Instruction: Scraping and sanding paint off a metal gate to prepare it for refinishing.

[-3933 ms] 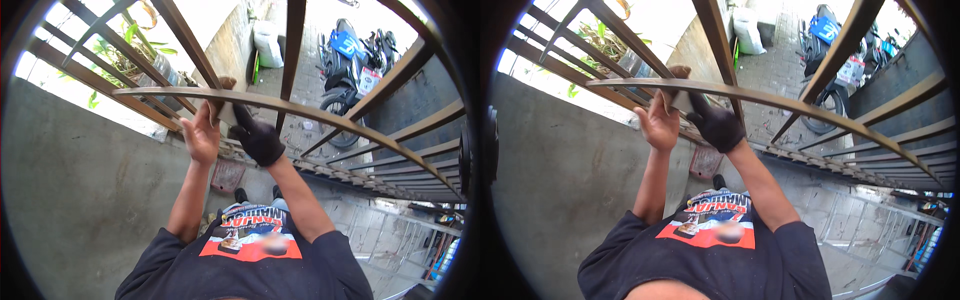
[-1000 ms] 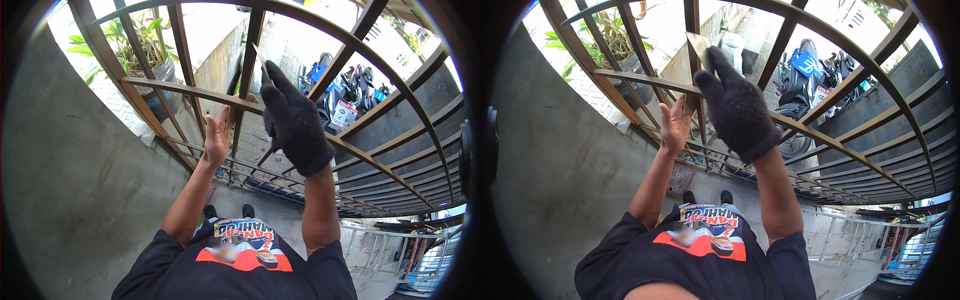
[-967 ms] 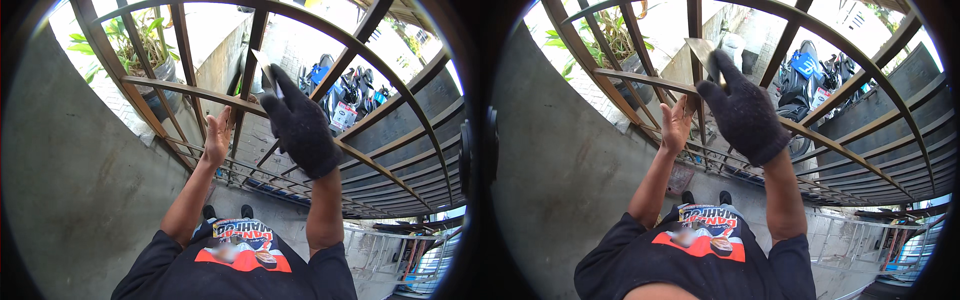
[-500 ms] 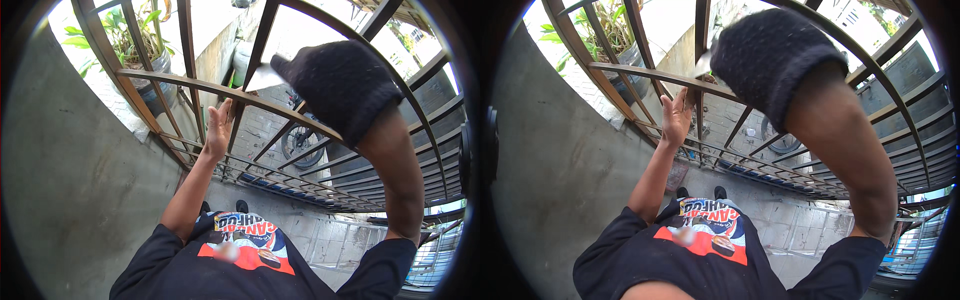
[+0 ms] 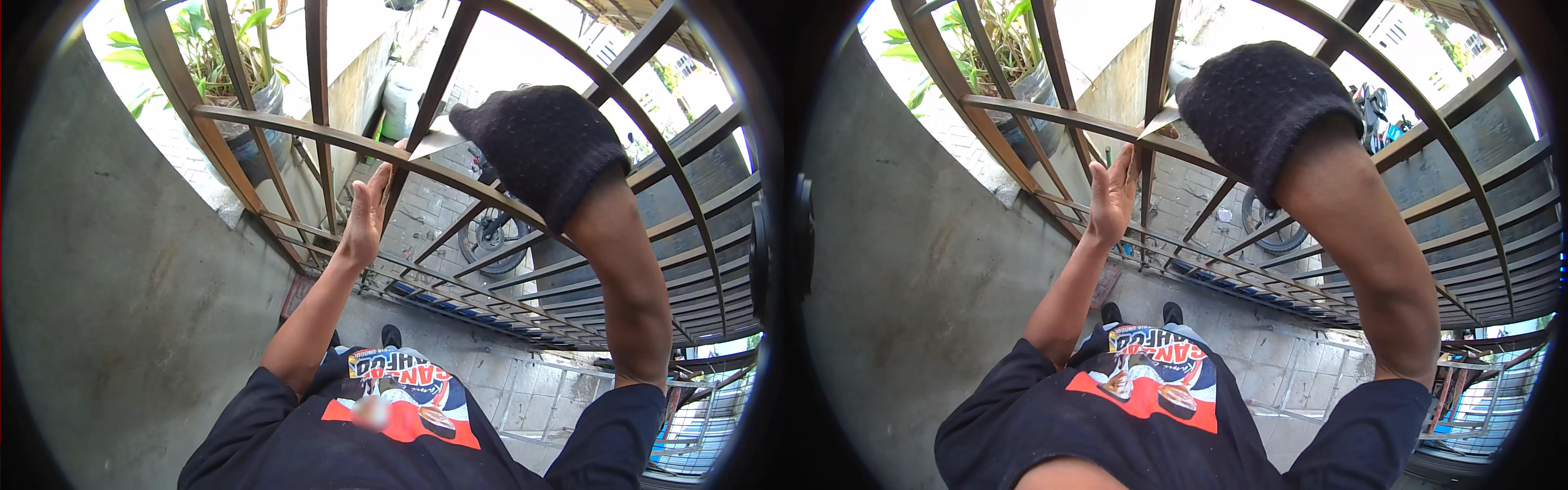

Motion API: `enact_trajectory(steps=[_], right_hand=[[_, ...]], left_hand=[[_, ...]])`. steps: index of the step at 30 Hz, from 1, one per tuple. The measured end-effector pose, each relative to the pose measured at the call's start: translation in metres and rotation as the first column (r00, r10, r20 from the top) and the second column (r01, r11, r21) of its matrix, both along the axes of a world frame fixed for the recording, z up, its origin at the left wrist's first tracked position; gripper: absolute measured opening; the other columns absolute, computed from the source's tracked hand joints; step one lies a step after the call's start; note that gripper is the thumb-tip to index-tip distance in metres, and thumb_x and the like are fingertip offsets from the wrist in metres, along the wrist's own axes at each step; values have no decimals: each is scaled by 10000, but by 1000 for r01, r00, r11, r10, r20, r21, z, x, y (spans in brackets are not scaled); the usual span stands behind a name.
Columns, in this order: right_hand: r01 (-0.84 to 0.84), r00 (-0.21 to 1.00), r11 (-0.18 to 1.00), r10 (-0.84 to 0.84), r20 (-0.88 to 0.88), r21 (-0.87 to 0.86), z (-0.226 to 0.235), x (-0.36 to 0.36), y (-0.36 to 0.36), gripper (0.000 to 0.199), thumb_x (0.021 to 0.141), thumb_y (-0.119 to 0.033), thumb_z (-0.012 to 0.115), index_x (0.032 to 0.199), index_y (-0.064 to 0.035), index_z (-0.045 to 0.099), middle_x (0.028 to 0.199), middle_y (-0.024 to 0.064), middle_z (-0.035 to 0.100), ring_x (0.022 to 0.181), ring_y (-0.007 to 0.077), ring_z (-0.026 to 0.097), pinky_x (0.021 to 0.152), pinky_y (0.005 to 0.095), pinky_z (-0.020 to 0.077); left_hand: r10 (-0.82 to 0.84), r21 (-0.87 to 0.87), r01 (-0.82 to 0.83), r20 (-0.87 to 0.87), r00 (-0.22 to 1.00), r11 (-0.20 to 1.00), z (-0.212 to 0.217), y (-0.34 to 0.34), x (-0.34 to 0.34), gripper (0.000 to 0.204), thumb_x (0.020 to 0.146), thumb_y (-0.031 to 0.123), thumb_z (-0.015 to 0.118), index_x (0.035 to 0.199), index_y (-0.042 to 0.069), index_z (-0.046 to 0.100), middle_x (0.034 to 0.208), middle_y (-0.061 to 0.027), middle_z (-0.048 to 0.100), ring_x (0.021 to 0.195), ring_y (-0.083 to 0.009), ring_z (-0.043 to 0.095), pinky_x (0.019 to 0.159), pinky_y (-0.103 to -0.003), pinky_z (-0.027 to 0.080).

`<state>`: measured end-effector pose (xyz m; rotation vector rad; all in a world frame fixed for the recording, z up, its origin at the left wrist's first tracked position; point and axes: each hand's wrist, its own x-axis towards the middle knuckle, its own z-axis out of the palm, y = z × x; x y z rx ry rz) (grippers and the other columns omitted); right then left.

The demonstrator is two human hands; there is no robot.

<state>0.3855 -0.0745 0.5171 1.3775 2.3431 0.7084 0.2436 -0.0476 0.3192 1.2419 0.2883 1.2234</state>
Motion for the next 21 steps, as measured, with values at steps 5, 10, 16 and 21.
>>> enact_trajectory(steps=[5, 10, 16, 21], right_hand=[[11, 998, 1000, -12, -69, -21, 2, 1, 8, 180, 854, -100, 563, 913, -63, 729, 867, 165, 706, 787, 276, 709, 679, 381, 581], [215, 973, 974, -220, -72, -73, -8, -7, -4, 185, 863, -122, 573, 943, -73, 733, 918, 153, 708, 828, 273, 706, 700, 390, 579], [119, 986, 993, -121, -115, -22, 0, -9, -5, 191, 870, -133, 574, 987, -71, 711, 902, 155, 702, 805, 280, 704, 679, 378, 577], [230, 961, 973, -232, -152, -33, -12, 5, -15, 205, 882, -129, 552, 1011, -66, 697, 869, 155, 702, 786, 272, 703, 671, 382, 571]], left_hand=[[89, -60, -87, 38, 995, 994, -17, -1, -8, 878, 950, 640, 155, 1449, -83, 186, 1510, -162, 264, 1417, -240, 204, 1167, -362, 89], [57, -57, -51, 122, 991, 997, -15, 8, 9, 689, 1000, 453, 331, 1420, -89, 259, 1460, -170, 348, 1386, -235, 273, 1153, -356, 140], [224, -17, -229, -159, 962, 973, -9, 8, -2, 427, 949, 68, 488, 1348, -58, 402, 1281, -112, 528, 1167, -137, 482, 1010, -267, 349], [214, -28, -214, -5, 977, 976, -14, 8, 23, 348, 1011, 137, 427, 1293, -61, 475, 1183, -78, 586, 1072, -102, 506, 957, -221, 370]])
